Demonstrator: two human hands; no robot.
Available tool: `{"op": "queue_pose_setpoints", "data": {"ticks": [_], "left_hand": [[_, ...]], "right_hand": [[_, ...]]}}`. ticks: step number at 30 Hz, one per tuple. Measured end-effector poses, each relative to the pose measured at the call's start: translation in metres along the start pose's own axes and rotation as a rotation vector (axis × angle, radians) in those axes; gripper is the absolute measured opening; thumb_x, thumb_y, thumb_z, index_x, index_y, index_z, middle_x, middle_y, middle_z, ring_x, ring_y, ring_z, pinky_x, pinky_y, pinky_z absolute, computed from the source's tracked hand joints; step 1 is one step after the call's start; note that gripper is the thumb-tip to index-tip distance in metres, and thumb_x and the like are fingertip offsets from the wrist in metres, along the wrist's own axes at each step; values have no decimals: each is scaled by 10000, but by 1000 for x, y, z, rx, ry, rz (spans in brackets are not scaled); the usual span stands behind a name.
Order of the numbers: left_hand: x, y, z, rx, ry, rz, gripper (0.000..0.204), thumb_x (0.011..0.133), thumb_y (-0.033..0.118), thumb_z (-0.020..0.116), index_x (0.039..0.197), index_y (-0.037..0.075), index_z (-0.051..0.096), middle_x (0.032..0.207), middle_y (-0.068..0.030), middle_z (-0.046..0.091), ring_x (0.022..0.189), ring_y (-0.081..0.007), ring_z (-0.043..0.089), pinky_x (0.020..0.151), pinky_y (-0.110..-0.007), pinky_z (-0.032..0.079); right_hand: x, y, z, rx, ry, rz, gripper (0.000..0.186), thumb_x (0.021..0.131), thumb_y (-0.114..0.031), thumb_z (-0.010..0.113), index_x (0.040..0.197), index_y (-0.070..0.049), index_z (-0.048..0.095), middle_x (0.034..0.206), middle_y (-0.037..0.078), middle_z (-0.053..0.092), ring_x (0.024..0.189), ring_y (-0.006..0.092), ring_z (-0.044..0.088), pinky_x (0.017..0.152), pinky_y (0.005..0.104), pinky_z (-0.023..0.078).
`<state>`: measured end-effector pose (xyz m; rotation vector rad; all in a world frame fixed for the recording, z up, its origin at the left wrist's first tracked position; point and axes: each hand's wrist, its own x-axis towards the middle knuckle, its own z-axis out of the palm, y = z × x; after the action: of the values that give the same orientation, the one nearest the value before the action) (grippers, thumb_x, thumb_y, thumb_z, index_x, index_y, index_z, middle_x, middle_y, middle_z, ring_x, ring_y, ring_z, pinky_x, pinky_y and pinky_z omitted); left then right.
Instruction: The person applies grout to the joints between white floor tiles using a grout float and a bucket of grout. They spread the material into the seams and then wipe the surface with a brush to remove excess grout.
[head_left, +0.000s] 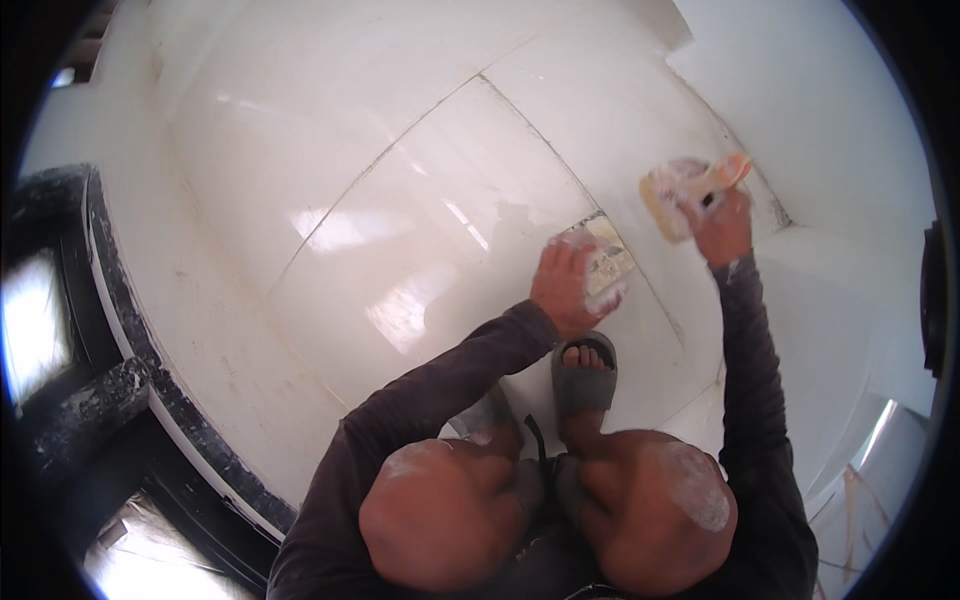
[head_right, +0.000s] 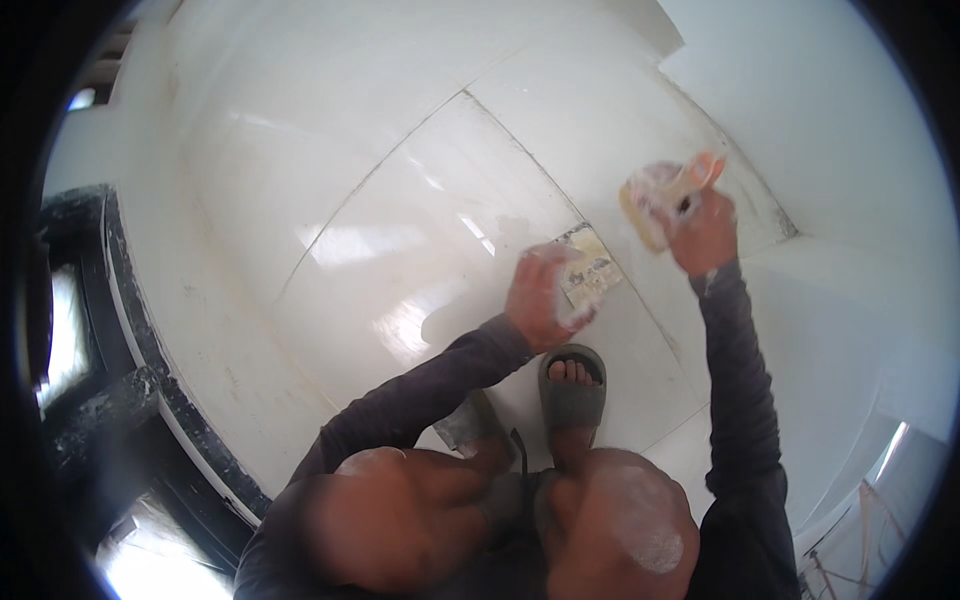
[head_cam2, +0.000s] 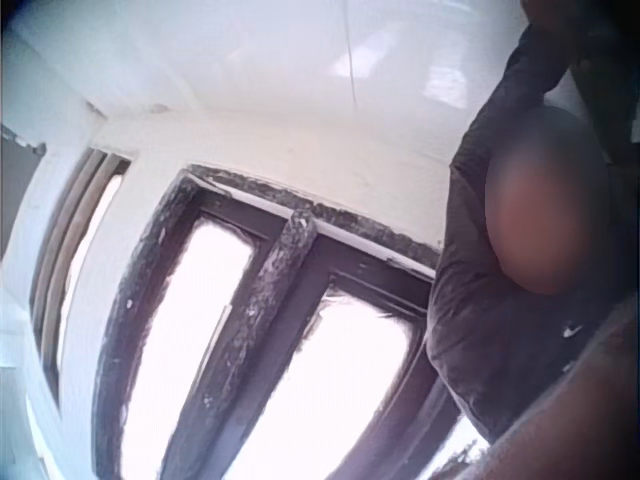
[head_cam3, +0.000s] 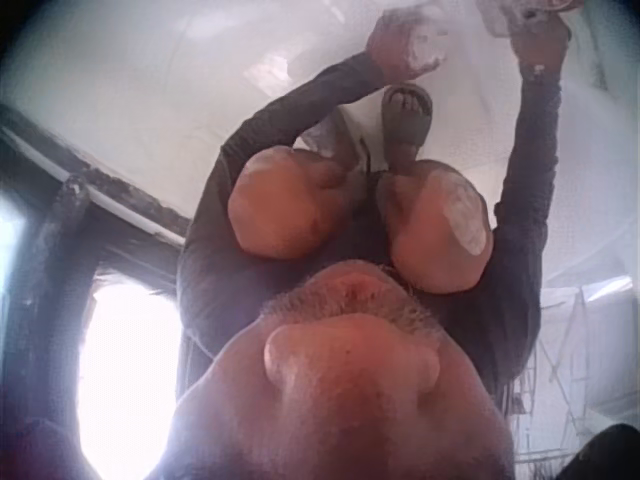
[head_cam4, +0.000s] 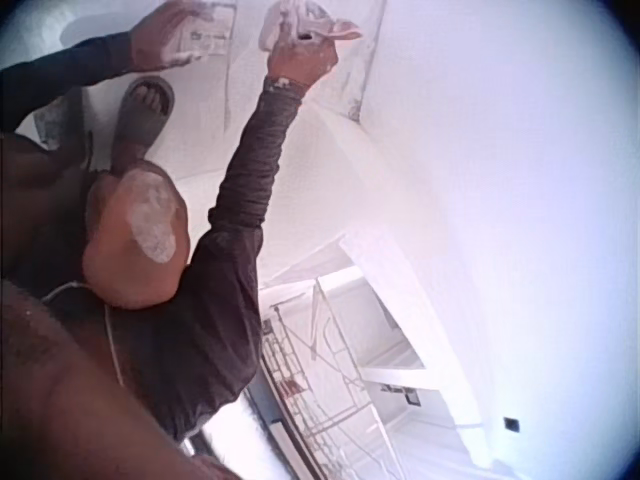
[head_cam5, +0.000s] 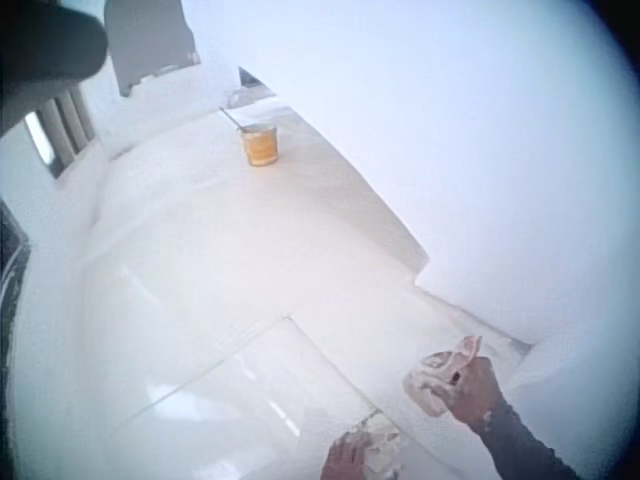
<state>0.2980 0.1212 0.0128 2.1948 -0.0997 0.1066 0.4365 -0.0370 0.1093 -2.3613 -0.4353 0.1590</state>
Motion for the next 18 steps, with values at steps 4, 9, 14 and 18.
{"op": "queue_pose_setpoints", "data": {"ticks": [4,9,14,18], "left_hand": [[-13,-20,41,359,-323,103,687,759,459,642,1284,76,419,1194,-143,464,1125,-327,404,939,-442,340],[-19,-41,64,493,-308,165,579,742,303,647,1226,41,469,1184,-132,480,1090,-306,441,893,-404,427],[-36,-48,30,457,-236,206,523,691,217,671,1151,22,517,1120,-118,507,997,-288,498,788,-355,508],[-78,-47,-43,244,-157,111,594,613,254,743,1145,79,547,1053,-95,527,957,-276,516,763,-355,510]], "right_hand": [[127,-13,45,-59,-65,-321,318,776,-341,668,1003,-118,665,1013,58,673,888,206,651,838,321,485],[265,-27,170,-206,-61,-613,359,727,-390,695,962,-121,667,953,109,660,914,302,598,856,389,458],[234,-1,177,-427,-329,-694,244,799,-271,627,1021,-173,658,1029,113,620,995,310,545,857,400,441],[91,64,59,-833,-821,-458,267,874,-339,528,1104,-275,649,1162,41,618,1010,233,609,930,376,429]]}}
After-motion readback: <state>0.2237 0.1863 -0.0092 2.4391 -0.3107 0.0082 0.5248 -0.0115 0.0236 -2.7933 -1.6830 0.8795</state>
